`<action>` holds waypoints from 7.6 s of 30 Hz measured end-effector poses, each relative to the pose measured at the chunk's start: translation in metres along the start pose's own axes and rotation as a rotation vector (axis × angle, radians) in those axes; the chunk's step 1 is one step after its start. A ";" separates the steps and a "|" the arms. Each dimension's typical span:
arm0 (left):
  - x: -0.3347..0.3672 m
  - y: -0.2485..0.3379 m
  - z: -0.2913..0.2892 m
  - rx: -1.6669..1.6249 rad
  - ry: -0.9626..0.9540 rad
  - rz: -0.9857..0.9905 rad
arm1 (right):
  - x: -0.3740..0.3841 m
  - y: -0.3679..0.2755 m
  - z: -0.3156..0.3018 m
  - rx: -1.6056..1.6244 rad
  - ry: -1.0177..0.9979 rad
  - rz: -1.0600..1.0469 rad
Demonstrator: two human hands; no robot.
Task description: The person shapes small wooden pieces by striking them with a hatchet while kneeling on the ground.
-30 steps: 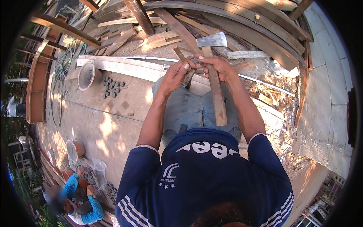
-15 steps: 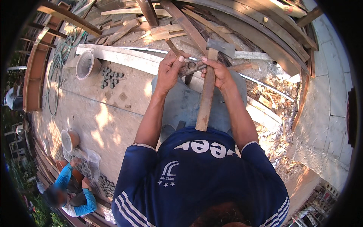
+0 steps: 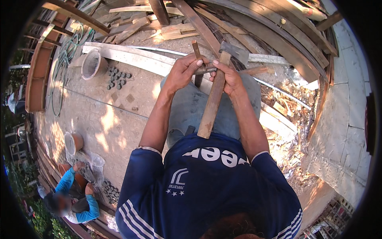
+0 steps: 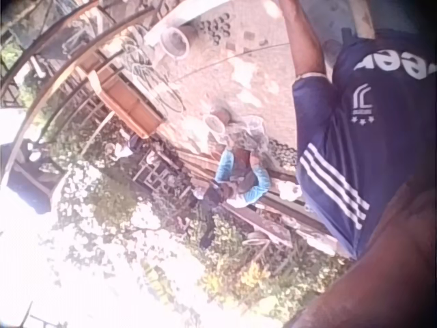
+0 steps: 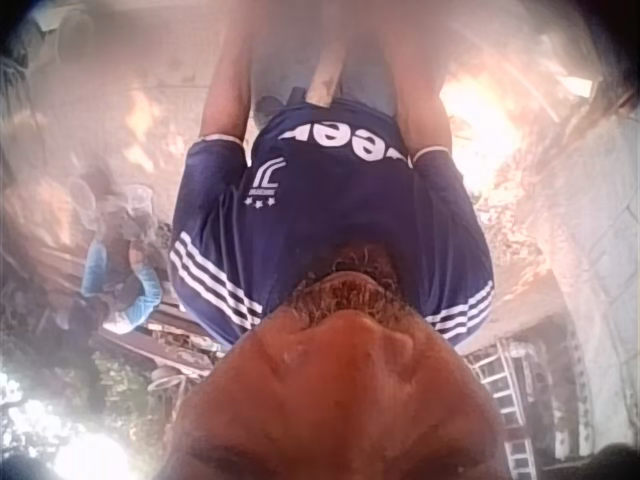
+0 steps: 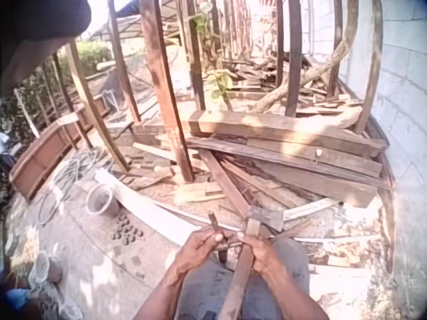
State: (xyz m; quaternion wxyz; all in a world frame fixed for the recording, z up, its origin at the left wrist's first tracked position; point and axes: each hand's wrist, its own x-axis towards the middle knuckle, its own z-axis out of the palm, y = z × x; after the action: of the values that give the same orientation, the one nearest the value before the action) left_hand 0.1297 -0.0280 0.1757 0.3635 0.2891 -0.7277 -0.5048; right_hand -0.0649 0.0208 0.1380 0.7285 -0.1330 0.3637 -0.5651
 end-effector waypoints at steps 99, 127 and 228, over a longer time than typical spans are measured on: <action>0.012 -0.010 -0.005 0.461 0.197 0.308 | -0.094 -0.101 0.111 -1.907 -0.135 -0.942; 0.007 -0.019 -0.009 0.164 0.312 0.302 | -0.079 -0.078 0.074 -1.277 -0.181 -0.784; -0.072 0.009 0.076 0.269 0.106 0.046 | -0.034 0.086 -0.050 -1.644 0.243 -0.307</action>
State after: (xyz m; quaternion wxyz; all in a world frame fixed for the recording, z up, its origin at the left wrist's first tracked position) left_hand 0.1078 0.0719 0.1500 0.3710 0.3449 -0.7749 -0.3780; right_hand -0.0400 0.0910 0.0640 0.2709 -0.6071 0.7128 -0.2237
